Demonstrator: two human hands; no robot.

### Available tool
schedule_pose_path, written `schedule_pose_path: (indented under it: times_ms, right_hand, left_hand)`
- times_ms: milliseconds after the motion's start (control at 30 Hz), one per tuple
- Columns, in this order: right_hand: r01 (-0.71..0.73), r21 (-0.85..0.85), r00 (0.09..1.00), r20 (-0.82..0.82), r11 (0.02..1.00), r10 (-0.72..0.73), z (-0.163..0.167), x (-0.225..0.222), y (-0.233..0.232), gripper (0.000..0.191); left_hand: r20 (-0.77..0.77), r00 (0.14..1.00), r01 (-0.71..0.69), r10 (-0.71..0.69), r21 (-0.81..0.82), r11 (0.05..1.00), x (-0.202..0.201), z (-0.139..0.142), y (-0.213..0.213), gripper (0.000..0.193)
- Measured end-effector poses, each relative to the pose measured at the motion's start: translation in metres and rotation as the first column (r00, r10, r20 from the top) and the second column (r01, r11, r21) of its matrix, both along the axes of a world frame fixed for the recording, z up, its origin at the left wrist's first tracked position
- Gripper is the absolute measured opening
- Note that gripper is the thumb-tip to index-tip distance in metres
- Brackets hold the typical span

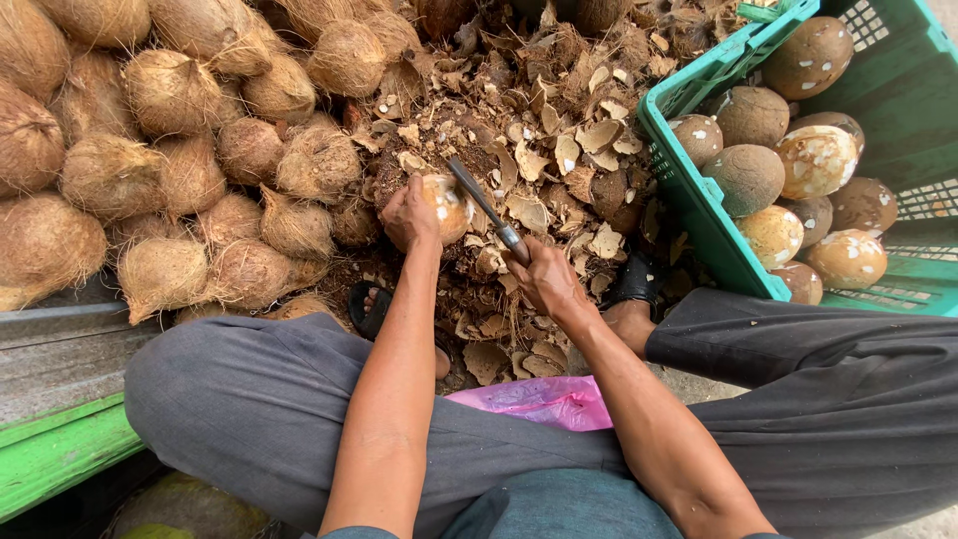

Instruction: The person sits on the ground and uses a machete to trim the husk off coconuts one at a time, rotating each coconut between strikes, then places the trimmed coconut into a green plastic crate filled with other trimmed coconuts.

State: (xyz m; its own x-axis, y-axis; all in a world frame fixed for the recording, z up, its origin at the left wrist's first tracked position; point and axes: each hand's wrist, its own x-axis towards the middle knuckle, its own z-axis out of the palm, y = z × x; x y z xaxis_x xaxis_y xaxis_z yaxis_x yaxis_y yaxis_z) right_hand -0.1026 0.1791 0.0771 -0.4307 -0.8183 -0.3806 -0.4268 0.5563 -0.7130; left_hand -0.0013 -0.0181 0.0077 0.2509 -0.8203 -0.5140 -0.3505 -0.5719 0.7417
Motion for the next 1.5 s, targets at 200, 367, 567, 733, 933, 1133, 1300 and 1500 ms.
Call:
schedule_pose_path:
  times_ms: [200, 367, 567, 733, 933, 1133, 1300, 1500]
  right_hand:
    - [-0.083, -0.228, 0.996, -0.033, 0.97, 0.078, -0.009, 0.0, 0.006, 0.018]
    - [0.009, 0.107, 0.984, 0.175, 0.994, -0.028, -0.01, -0.009, -0.005, 0.023]
    - [0.054, -0.036, 0.99, 0.136, 0.998, -0.048, -0.008, -0.006, 0.003, 0.032]
    - [-0.058, 0.017, 0.988, 0.144, 0.998, 0.055, -0.01, -0.012, -0.002, 0.043]
    - [0.118, -0.04, 0.977, 0.182, 0.992, -0.109, -0.002, -0.011, -0.006, 0.037]
    - [-0.06, 0.137, 0.989, 0.143, 0.989, 0.04, -0.009, -0.014, -0.004, 0.043]
    - [0.07, 0.037, 0.987, 0.144, 0.997, -0.075, 0.005, -0.022, -0.002, 0.039]
    - [-0.069, -0.078, 0.998, -0.008, 0.995, 0.069, 0.035, -0.006, -0.003, 0.021]
  left_hand:
    - [0.1, 0.989, 0.114, -0.109, -0.046, 0.992, 0.004, -0.001, 0.003, 0.036]
    - [0.012, 0.994, 0.111, -0.11, -0.15, 0.982, 0.006, 0.0, 0.005, 0.033]
    - [0.157, 0.964, 0.233, -0.214, -0.116, 0.965, 0.015, -0.006, 0.011, 0.05]
    - [0.161, 0.964, 0.249, -0.212, -0.268, 0.931, 0.011, -0.011, 0.004, 0.037]
    - [0.146, 0.97, 0.218, -0.196, -0.157, 0.963, 0.012, -0.007, 0.005, 0.039]
    - [0.135, 0.988, 0.095, -0.075, -0.148, 0.984, 0.008, -0.005, 0.003, 0.039]
    - [-0.076, 0.997, -0.018, 0.011, -0.096, 0.995, -0.001, -0.006, -0.003, 0.034]
    - [0.098, 0.995, 0.019, 0.001, -0.2, 0.98, -0.005, -0.01, -0.002, 0.038]
